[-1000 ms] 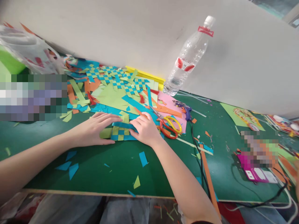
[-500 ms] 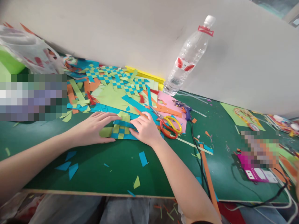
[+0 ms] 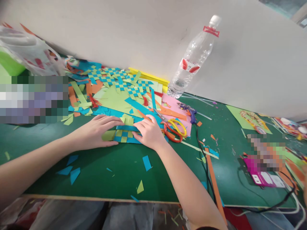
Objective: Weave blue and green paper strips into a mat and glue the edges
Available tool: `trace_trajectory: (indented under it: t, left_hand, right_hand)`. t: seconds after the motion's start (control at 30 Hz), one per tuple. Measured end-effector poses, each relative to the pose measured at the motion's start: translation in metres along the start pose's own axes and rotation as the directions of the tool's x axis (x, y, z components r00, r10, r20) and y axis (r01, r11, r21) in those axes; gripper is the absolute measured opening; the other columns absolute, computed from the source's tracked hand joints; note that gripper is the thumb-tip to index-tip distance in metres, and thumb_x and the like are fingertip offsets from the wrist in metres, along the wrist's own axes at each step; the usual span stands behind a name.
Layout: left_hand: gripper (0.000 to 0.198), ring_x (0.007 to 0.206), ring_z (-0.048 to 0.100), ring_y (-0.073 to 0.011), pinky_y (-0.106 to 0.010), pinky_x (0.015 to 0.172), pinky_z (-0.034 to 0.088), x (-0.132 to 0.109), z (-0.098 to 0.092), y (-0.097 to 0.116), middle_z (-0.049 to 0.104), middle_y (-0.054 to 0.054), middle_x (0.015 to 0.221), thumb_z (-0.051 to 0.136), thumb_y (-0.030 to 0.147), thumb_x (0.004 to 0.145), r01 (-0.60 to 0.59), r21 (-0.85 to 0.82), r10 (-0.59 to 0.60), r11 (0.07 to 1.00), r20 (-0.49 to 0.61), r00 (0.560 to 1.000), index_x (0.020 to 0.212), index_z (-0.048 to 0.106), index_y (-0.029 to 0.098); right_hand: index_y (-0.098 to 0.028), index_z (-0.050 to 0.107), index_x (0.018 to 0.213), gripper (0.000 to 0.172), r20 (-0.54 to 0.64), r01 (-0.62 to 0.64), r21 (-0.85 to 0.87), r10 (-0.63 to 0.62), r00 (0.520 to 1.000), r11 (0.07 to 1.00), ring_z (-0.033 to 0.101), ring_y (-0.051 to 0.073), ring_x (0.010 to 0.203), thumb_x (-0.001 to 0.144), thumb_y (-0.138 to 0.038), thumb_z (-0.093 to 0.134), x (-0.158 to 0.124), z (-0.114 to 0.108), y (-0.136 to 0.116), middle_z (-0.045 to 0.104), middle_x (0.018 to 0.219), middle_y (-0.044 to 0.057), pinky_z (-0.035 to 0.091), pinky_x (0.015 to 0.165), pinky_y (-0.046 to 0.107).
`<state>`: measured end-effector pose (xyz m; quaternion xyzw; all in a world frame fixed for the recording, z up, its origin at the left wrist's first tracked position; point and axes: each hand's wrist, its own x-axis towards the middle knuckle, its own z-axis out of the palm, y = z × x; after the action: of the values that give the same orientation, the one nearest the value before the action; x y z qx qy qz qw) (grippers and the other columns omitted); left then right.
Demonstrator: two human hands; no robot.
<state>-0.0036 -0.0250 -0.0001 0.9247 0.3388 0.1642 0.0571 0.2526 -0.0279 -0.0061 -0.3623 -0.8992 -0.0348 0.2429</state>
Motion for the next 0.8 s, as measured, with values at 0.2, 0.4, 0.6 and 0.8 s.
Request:
trace_trajectory:
  t: [0.2,0.4,0.6,0.8]
  left_hand:
    - [0.048,0.113,0.059,-0.0256,-0.041,0.098,0.036,0.0,0.0004,-0.0011,0.06,-0.008,0.129,0.06,0.05,0.085,-0.008,-0.014,0.008,1.0,0.003,1.0,0.125,0.053,0.024]
    - [0.045,0.111,0.059,-0.0256,-0.042,0.096,0.037,0.0004,-0.0006,0.0004,0.061,-0.008,0.127,0.057,0.051,0.086,-0.009,0.01,0.009,1.0,0.015,1.0,0.122,0.055,0.023]
    - [0.047,0.115,0.055,-0.0262,-0.042,0.097,0.037,0.0008,-0.0021,0.0013,0.06,-0.008,0.128,0.055,0.054,0.087,-0.03,-0.004,0.03,1.0,0.029,0.999,0.124,0.056,0.025]
    - [0.038,0.115,0.054,-0.0247,-0.041,0.097,0.037,0.0014,-0.0029,0.0031,0.061,-0.005,0.127,0.052,0.052,0.09,-0.044,0.008,0.043,0.999,0.069,0.997,0.116,0.062,0.027]
  right_hand:
    - [-0.018,0.065,0.1,0.019,-0.004,0.008,0.0,-0.008,1.0,1.0,0.066,0.019,0.091,0.093,-0.032,0.052,-0.0006,0.0011,0.0012,0.074,0.094,0.003,0.033,0.105,0.044]
    - [-0.018,0.065,0.1,0.019,-0.005,0.003,-0.011,-0.003,1.0,1.0,0.066,0.019,0.092,0.093,-0.032,0.053,-0.0006,0.0001,-0.0001,0.074,0.094,0.003,0.033,0.105,0.044]
    - [-0.018,0.064,0.099,0.019,-0.043,-0.044,-0.042,0.042,0.998,0.998,0.066,0.019,0.089,0.092,-0.032,0.053,-0.0001,-0.0005,-0.0004,0.074,0.091,0.004,0.033,0.106,0.044]
    - [-0.018,0.064,0.098,0.02,-0.074,-0.121,-0.063,0.117,0.99,0.991,0.066,0.018,0.079,0.094,-0.029,0.048,0.0002,0.0,-0.0001,0.074,0.086,0.003,0.033,0.105,0.045]
